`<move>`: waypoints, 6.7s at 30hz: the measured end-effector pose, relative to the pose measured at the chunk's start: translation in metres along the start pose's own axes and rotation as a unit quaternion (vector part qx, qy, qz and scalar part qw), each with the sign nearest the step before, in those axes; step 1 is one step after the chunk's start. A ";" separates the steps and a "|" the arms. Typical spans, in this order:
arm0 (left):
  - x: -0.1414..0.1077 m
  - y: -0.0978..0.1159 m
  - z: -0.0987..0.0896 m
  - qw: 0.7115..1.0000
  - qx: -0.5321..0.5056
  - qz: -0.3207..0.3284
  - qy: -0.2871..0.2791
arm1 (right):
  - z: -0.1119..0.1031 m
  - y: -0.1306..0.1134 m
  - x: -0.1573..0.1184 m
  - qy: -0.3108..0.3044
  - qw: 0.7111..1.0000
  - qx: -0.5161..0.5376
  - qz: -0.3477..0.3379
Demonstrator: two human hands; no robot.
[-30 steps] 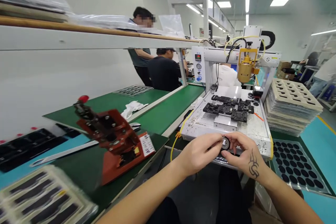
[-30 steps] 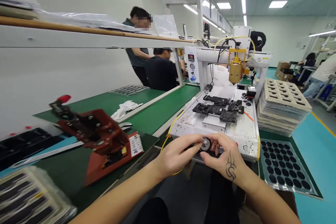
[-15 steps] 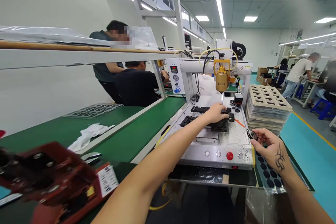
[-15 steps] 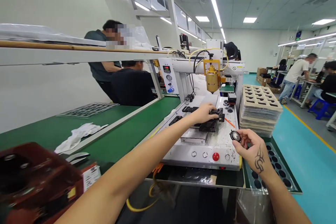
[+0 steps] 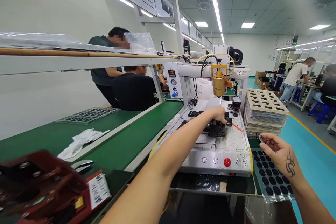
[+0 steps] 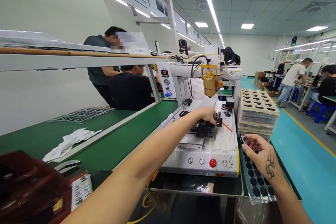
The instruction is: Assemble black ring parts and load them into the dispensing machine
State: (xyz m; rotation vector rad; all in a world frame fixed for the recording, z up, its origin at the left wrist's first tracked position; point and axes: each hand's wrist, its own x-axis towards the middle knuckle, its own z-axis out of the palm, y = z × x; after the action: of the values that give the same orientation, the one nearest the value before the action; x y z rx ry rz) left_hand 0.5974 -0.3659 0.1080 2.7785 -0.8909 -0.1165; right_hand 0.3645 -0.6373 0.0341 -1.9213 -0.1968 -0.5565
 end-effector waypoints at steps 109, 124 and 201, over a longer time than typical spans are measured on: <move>-0.314 -0.019 0.234 0.935 -0.325 -0.039 0.139 | 0.168 0.023 -0.165 -0.144 0.989 -0.009 0.013; -0.367 0.062 0.198 0.534 -0.799 -0.219 0.171 | 0.172 -0.032 -0.140 -0.207 0.913 0.222 0.274; -0.385 0.110 0.191 0.705 -0.639 -0.188 0.245 | 0.168 -0.063 -0.151 -0.294 0.955 0.033 0.003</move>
State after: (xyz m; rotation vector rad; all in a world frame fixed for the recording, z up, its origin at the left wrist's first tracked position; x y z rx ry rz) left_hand 0.1947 -0.2642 -0.0488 1.4482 0.0364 -0.0246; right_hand 0.2562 -0.4414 -0.0370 -1.9747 -0.5820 0.0446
